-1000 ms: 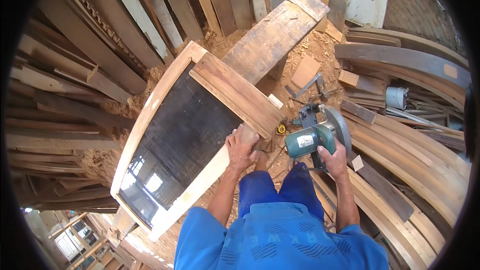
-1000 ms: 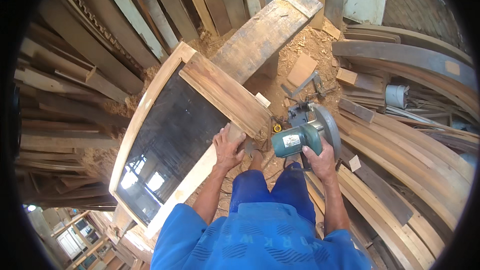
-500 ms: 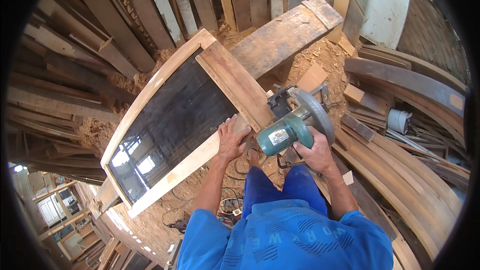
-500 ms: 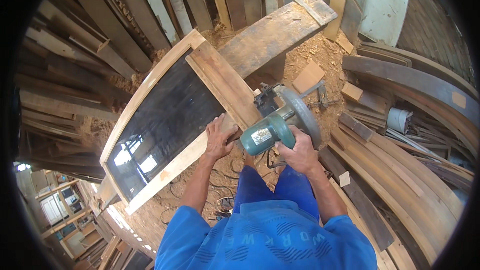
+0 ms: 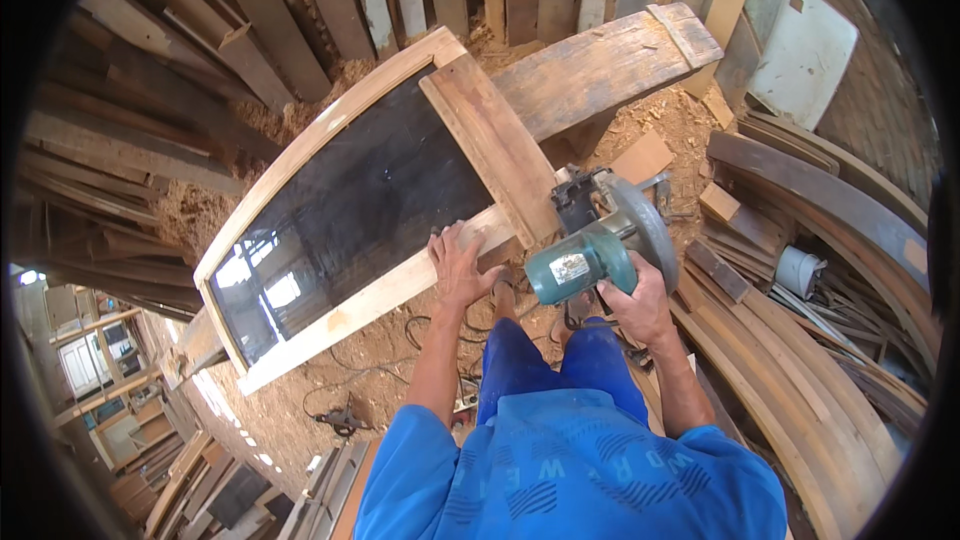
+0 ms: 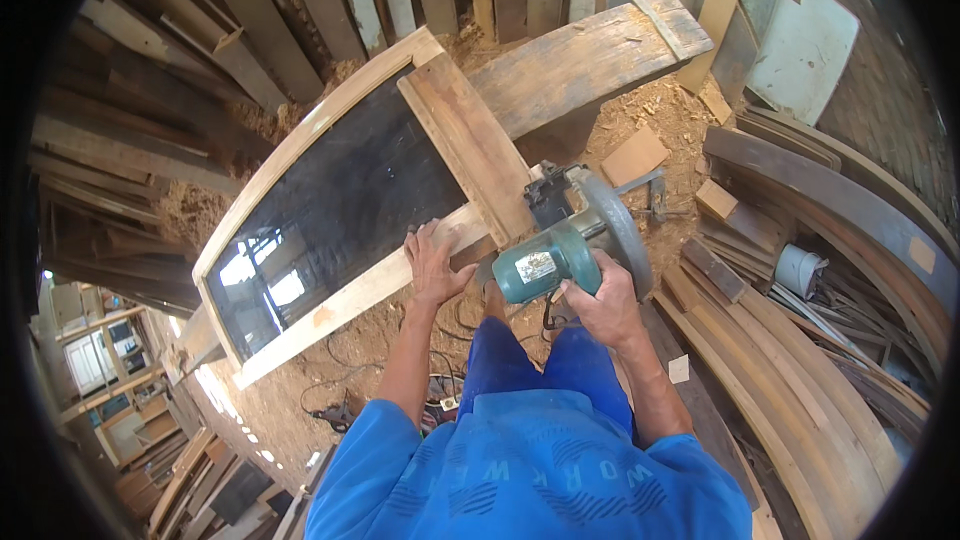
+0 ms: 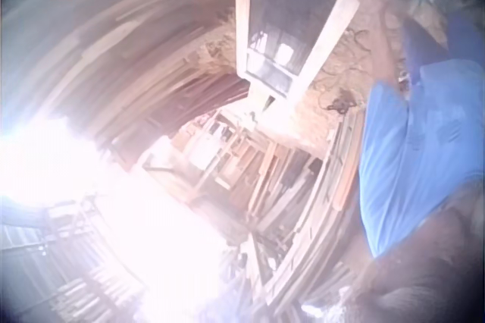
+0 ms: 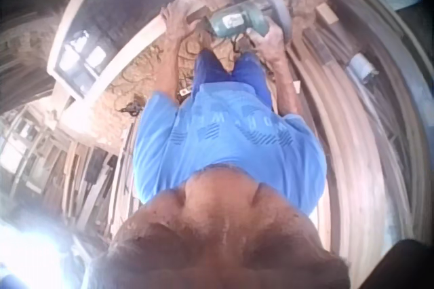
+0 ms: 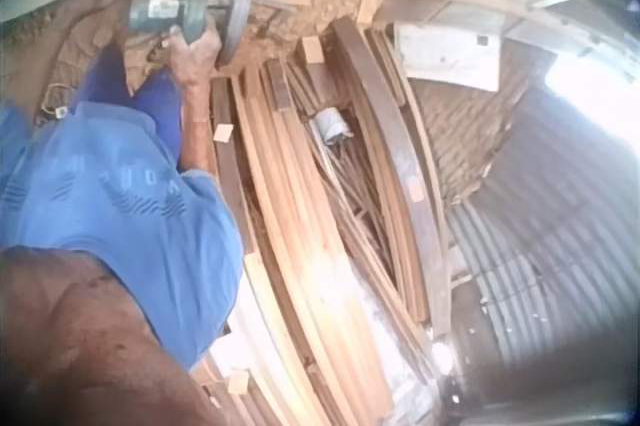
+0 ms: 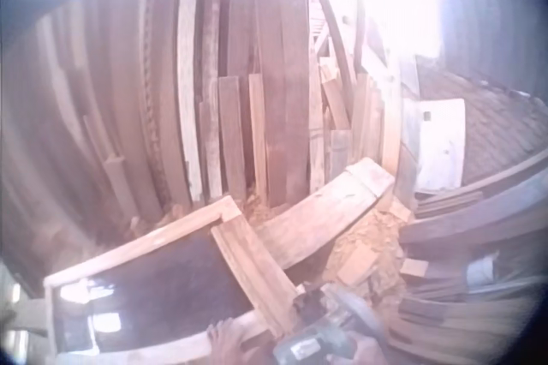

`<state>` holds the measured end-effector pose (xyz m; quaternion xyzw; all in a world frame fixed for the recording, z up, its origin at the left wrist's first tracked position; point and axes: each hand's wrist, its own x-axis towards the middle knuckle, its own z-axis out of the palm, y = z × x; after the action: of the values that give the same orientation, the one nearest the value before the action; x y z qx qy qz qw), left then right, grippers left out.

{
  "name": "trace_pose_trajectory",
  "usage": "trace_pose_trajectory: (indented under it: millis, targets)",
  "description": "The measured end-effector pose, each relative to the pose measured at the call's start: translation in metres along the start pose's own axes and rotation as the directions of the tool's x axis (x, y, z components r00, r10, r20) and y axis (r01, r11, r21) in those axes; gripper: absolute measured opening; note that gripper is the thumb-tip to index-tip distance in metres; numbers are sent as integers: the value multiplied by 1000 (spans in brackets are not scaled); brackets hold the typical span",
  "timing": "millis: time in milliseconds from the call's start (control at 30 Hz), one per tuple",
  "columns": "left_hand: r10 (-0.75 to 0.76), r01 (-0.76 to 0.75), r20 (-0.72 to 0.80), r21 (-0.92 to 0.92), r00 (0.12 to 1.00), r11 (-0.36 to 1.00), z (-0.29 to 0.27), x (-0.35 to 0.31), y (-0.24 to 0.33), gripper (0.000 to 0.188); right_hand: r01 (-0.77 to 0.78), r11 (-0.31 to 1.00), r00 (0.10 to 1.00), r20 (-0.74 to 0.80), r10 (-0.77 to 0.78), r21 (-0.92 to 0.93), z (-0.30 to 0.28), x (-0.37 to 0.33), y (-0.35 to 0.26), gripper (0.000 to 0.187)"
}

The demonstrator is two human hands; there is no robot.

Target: The person measures and marks a wooden plank with a square and pencil, then cuts it using a circular saw to fit onto a larger wooden frame with a glass panel.

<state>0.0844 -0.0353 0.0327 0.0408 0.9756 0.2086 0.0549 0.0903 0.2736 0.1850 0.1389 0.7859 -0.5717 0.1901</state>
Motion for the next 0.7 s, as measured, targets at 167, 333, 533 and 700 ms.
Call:
trace_pose_trajectory:
  millis: [167, 333, 533, 700]
  targets:
    - [6, -6, -15, -5, 1000, 1000, -1, 0, -3, 79, 34, 999, 999, 29, -35, 31, 5, -6, -3, 26]
    - [44, -45, -40, -43, 998, 998, -2, 3, -3, 78, 46, 999, 997, 54, -48, 22, 17, -5, 21, 26]
    - [34, -36, -40, -65, 999, 997, -3, 1, -3, 77, 56, 998, 996, 69, -53, -42, 28, -9, 20, 26]
    - [29, -33, -43, -79, 999, 996, -5, 2, -1, 77, -2, 999, 995, 104, -2, 32, 36, -10, 10, 23]
